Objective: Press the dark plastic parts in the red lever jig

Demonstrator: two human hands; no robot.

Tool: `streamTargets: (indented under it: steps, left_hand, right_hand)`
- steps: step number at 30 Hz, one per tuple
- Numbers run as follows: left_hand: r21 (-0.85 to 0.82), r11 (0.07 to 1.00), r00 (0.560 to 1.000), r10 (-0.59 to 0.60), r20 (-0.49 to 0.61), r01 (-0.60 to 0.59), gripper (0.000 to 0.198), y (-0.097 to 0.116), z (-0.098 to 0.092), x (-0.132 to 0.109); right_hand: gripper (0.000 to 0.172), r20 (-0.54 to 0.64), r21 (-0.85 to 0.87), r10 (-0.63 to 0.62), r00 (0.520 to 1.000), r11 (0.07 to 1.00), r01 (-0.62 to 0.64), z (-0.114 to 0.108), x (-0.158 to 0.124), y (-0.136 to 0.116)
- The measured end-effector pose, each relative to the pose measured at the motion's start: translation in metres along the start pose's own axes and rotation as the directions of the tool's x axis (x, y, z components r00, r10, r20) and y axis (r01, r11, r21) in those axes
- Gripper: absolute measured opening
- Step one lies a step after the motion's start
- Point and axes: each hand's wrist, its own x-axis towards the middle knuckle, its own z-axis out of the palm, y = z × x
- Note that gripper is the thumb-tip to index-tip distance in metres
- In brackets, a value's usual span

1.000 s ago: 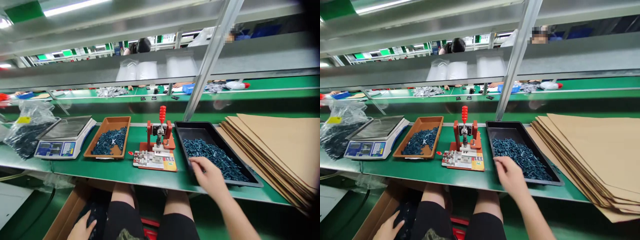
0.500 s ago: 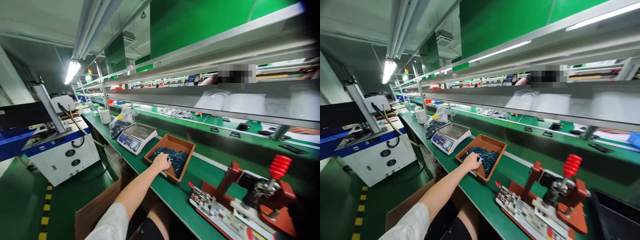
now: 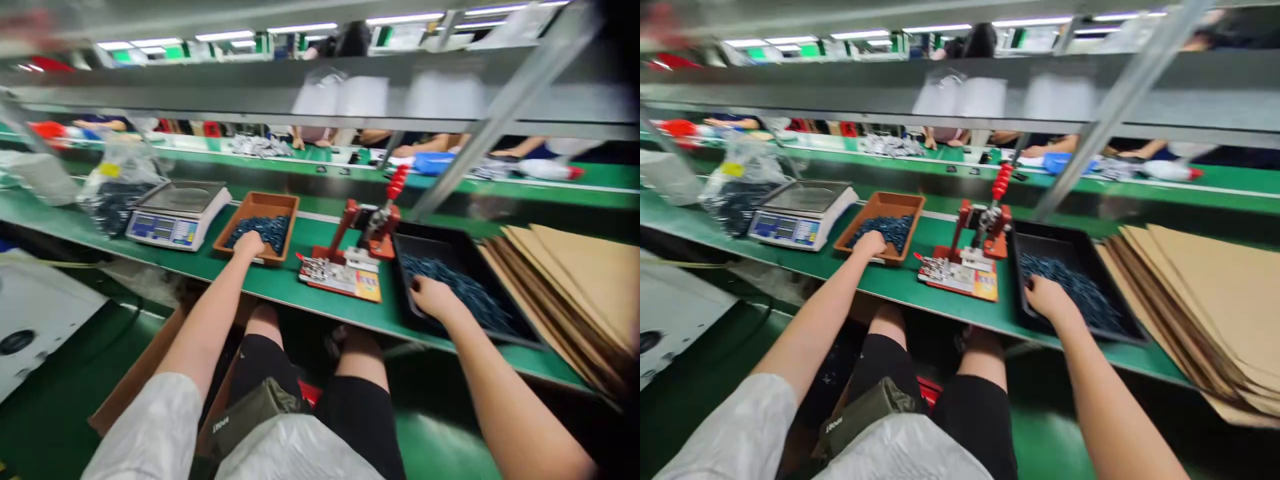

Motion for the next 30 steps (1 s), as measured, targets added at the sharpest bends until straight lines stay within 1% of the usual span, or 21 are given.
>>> streamTargets:
  steps: [2,4,7,11,14,17,20,24,30]
  left_hand:
    - [-0.006,1.000,1.000,0.008,-0.007,-0.008,0.042,-0.001,0.005,0.011]
    - [-0.017,1.000,1.000,0.007,-0.026,-0.007,0.047,-0.002,0.007,0.016]
    - [-0.037,0.999,0.998,-0.011,-0.066,0.009,0.049,-0.003,0.006,0.015]
    - [-0.068,0.997,0.992,-0.030,-0.126,0.022,0.037,-0.003,0.003,0.009]
    - [-0.088,0.996,0.986,-0.009,-0.165,-0.006,0.030,-0.002,0.000,0.003]
    - [-0.092,0.995,0.979,0.018,-0.205,-0.037,0.030,0.001,-0.005,-0.002]
    - [-0.079,0.995,0.972,0.039,-0.230,-0.059,0.030,0.004,-0.009,-0.004]
    - [-0.055,0.996,0.971,0.052,-0.234,-0.066,0.027,0.005,-0.011,-0.004]
    - [-0.019,1.000,0.983,0.016,-0.184,-0.020,0.035,0.000,-0.008,0.005]
  right_hand:
    - [0.019,0.029,-0.025,0.052,0.998,0.998,-0.051,0.006,0.019,0.008]
    - [0.020,0.023,-0.020,0.058,0.998,0.998,-0.058,0.010,0.027,0.015]
    - [0.020,0.011,0.014,0.060,0.998,0.998,-0.060,0.011,0.024,0.017]
    - [0.018,-0.019,0.054,0.042,0.999,0.998,-0.041,0.012,0.020,0.015]
    - [0.019,-0.066,0.084,0.025,0.998,0.996,-0.019,0.008,0.018,0.014]
    - [0.019,-0.117,0.118,0.026,0.993,0.993,-0.012,0.003,0.014,0.013]
    - [0.017,-0.144,0.148,0.039,0.989,0.989,-0.017,0.000,0.011,0.012]
    - [0.017,-0.146,0.176,0.057,0.988,0.984,-0.030,-0.001,0.010,0.013]
    - [0.017,-0.160,0.196,0.053,0.986,0.980,-0.021,0.003,0.013,0.016]
